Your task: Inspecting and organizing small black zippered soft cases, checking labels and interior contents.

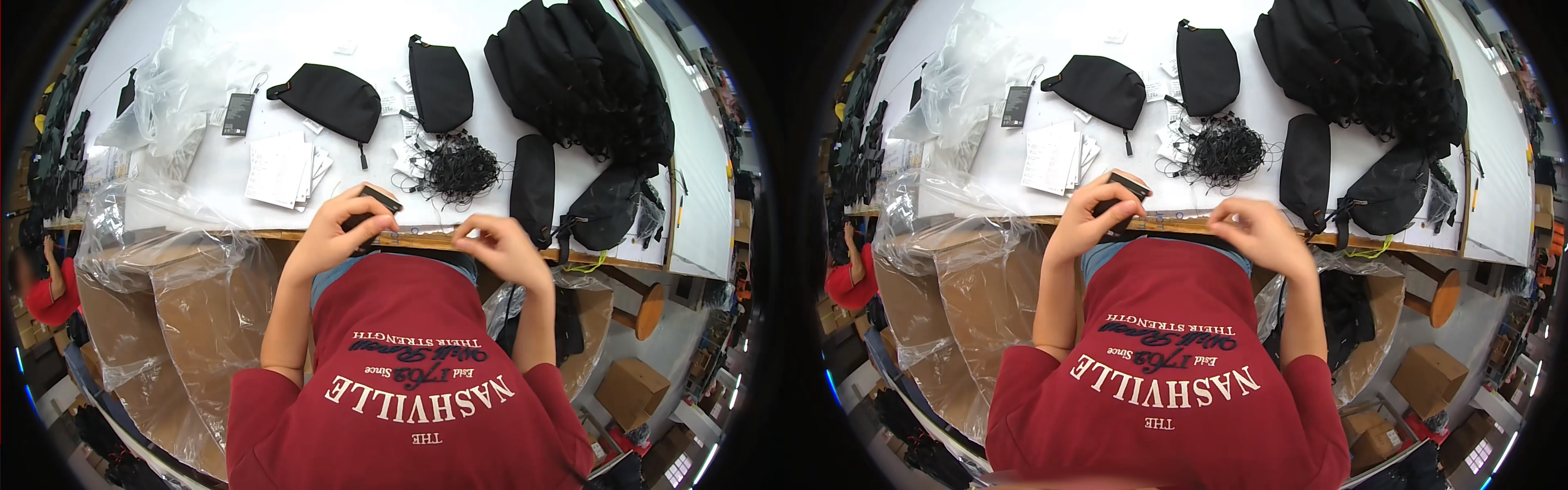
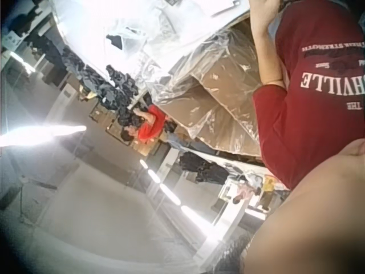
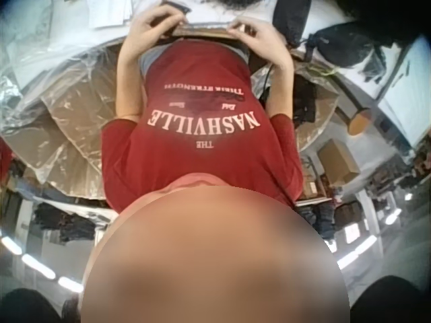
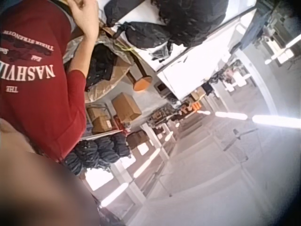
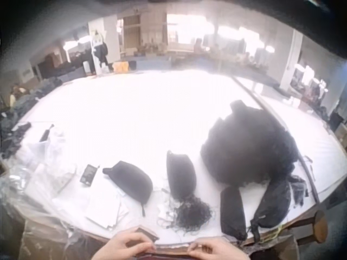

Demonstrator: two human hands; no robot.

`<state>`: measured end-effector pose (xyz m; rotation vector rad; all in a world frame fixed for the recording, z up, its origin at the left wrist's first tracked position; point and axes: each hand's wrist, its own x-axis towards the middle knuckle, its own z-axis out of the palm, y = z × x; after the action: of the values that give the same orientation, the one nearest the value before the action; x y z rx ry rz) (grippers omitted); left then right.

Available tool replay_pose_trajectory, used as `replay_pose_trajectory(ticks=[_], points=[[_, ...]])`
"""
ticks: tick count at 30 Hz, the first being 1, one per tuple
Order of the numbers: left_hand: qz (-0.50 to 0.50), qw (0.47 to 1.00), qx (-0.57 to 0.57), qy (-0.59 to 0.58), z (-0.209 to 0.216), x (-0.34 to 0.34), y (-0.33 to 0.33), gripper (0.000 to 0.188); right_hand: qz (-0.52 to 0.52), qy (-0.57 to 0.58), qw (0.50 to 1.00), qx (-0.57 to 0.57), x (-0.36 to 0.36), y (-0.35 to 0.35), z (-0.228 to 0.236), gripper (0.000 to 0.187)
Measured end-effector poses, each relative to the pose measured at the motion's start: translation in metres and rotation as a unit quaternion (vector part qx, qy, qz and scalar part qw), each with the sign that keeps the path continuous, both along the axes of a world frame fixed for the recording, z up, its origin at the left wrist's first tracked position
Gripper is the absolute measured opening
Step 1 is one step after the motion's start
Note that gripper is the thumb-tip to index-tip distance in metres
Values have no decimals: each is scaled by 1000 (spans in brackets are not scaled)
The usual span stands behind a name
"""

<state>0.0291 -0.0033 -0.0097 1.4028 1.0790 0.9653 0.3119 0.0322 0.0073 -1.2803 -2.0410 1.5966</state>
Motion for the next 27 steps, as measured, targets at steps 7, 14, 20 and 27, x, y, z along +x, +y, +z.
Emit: replay_pose_trajectory(ticks=[7, 14, 20, 27], points=[[-63, 995, 45, 64, 5, 26, 3, 21, -23, 85, 990, -109, -31, -14, 1, 10], [-56, 996, -72, 3, -12, 28, -3, 12, -117, 58, 991, -4, -23, -6, 8, 10], [26, 999, -36, 4, -11, 8, -7, 12, -109, 54, 992, -22, -8, -6, -6, 11], [-26, 984, 87, 156, 1, 22, -4, 9, -117, 157, 973, -126, -57, -24, -21, 33]])
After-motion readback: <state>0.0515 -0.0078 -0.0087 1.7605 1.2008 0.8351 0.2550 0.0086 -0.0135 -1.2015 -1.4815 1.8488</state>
